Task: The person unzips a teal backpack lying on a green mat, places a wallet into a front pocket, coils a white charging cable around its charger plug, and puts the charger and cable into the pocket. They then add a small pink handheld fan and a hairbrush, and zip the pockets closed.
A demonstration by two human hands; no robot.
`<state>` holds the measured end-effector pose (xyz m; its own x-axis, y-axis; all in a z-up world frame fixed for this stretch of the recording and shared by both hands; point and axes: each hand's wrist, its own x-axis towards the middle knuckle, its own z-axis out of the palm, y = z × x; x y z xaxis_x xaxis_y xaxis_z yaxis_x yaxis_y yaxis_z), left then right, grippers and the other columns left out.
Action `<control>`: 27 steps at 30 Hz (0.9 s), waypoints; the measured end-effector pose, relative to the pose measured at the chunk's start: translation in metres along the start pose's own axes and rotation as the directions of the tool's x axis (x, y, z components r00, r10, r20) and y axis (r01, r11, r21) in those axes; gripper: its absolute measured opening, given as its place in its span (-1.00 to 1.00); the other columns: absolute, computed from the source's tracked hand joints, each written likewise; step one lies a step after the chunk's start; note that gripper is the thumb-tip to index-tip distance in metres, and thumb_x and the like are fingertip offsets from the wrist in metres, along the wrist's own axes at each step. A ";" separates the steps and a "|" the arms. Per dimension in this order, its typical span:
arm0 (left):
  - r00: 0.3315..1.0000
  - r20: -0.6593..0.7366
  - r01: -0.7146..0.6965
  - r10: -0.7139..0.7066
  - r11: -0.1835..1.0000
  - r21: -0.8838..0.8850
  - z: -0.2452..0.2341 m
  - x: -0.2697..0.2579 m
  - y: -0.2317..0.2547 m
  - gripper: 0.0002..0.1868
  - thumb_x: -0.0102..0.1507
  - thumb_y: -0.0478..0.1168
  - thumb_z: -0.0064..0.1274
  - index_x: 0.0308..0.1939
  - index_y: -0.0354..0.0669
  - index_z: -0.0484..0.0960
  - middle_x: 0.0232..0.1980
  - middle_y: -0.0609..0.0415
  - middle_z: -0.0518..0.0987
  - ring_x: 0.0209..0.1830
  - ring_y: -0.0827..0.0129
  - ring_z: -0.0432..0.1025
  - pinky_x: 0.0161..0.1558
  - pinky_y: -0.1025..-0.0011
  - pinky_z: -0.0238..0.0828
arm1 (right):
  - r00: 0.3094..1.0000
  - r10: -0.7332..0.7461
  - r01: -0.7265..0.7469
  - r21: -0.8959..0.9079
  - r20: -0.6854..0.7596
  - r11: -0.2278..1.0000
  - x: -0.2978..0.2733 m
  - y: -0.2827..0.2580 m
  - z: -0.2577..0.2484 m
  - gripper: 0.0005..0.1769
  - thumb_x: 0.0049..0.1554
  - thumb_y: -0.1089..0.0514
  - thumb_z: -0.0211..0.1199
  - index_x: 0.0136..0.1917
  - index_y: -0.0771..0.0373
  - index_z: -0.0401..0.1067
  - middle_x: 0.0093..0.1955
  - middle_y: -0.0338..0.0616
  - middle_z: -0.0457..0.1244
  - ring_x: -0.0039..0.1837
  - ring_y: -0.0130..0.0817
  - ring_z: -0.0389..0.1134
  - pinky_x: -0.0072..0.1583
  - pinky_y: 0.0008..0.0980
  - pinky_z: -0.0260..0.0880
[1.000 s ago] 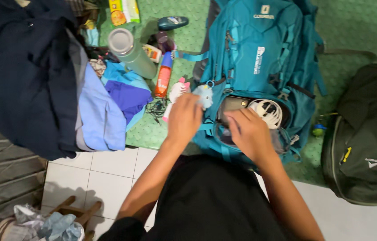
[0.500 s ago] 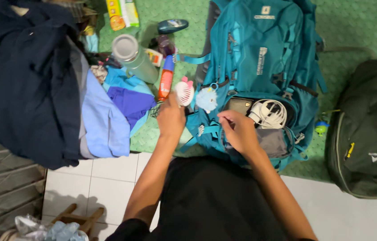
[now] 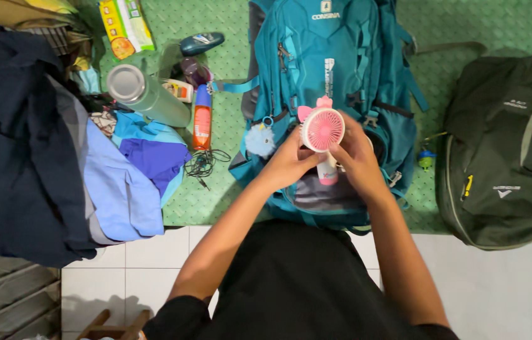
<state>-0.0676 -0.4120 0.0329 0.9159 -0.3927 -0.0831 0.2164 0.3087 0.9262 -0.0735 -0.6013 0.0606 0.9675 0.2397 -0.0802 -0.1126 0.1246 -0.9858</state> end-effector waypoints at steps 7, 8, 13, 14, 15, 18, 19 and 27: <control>0.991 -0.134 0.054 -0.006 0.933 0.355 -0.005 0.002 0.001 -0.24 0.26 -0.34 0.16 0.47 -0.24 0.11 0.29 -0.15 0.54 0.31 0.21 0.51 0.23 0.36 0.46 | 0.985 0.170 -0.164 -0.118 0.040 0.979 0.038 -0.002 -0.014 -0.19 0.09 0.33 0.33 0.55 0.15 0.12 0.15 -0.14 0.33 0.16 -0.40 0.38 0.14 -0.33 0.43; 0.990 -0.142 0.052 0.003 0.922 0.384 -0.004 -0.002 0.007 -0.26 0.27 -0.31 0.16 0.46 -0.25 0.14 0.27 -0.15 0.55 0.29 0.21 0.53 0.22 0.35 0.48 | 0.984 0.161 -0.151 -0.107 0.083 0.983 0.040 0.001 -0.014 -0.23 0.11 0.32 0.34 0.53 0.18 0.15 0.16 -0.14 0.34 0.17 -0.40 0.38 0.14 -0.33 0.45; 0.981 -0.129 0.003 0.146 0.650 0.760 0.004 -0.044 0.049 -0.25 0.21 -0.16 0.27 0.39 -0.27 0.25 0.19 -0.19 0.51 0.19 0.07 0.46 0.20 0.22 0.42 | 0.980 0.180 -0.175 -0.064 0.089 0.982 0.049 0.010 -0.015 -0.33 0.14 0.27 0.36 0.46 0.21 0.20 0.10 -0.14 0.37 0.11 -0.40 0.42 0.06 -0.34 0.55; 0.981 -0.042 -0.082 0.191 0.597 0.798 0.002 -0.058 0.058 -0.24 0.18 -0.12 0.30 0.35 -0.29 0.27 0.18 -0.22 0.49 0.20 0.01 0.43 0.20 0.18 0.39 | 0.978 0.195 -0.191 -0.064 0.074 0.980 0.049 0.011 -0.016 -0.35 0.13 0.26 0.35 0.44 0.21 0.21 0.09 -0.14 0.37 0.09 -0.40 0.43 0.04 -0.34 0.55; 0.973 0.047 -0.166 0.227 0.541 0.825 0.001 -0.068 0.064 -0.23 0.16 -0.08 0.34 0.30 -0.31 0.30 0.17 -0.25 0.47 0.20 -0.04 0.40 0.20 0.14 0.36 | 0.975 0.212 -0.209 -0.063 0.058 0.976 0.049 0.012 -0.019 -0.36 0.12 0.25 0.35 0.42 0.20 0.21 0.08 -0.15 0.38 0.07 -0.40 0.44 0.02 -0.35 0.56; 0.900 0.352 -0.426 0.255 0.357 0.831 -0.005 -0.082 0.069 -0.21 -0.08 -0.03 0.37 0.17 -0.25 0.48 0.15 -0.20 0.50 0.23 -0.12 0.36 0.16 0.04 0.27 | 0.973 0.225 -0.219 -0.105 0.054 0.970 0.049 0.016 -0.020 -0.47 0.12 0.25 0.36 0.31 0.24 0.25 0.05 -0.14 0.40 0.04 -0.40 0.47 -0.04 -0.35 0.58; 0.897 0.353 -0.432 0.266 0.354 0.830 -0.006 -0.082 0.066 -0.38 -0.01 -0.13 0.31 0.09 -0.21 0.50 0.14 -0.13 0.53 0.26 -0.07 0.39 0.19 0.07 0.31 | 0.972 0.225 -0.216 -0.127 0.061 0.968 0.048 0.017 -0.019 -0.52 0.12 0.25 0.36 0.26 0.25 0.26 0.04 -0.13 0.40 0.03 -0.40 0.47 -0.06 -0.35 0.58; 0.908 0.227 -0.382 0.352 0.476 0.792 -0.019 -0.068 0.040 -0.66 0.10 -0.38 0.17 -0.03 -0.24 0.60 -0.06 -0.09 0.63 -0.05 -0.08 0.51 -0.03 0.12 0.45 | 0.975 0.204 -0.112 -0.607 0.084 0.787 0.038 0.002 -0.022 -0.66 0.05 0.05 0.46 -0.05 0.32 0.48 -0.16 -0.09 0.41 -0.12 -0.43 0.41 -0.08 -0.38 0.43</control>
<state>-0.1152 -0.3564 0.0689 0.8311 -0.4447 0.3338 -0.5150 -0.3895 0.7636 -0.0317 -0.6128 0.0528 0.9018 0.3397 -0.2670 -0.0600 -0.5135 -0.8560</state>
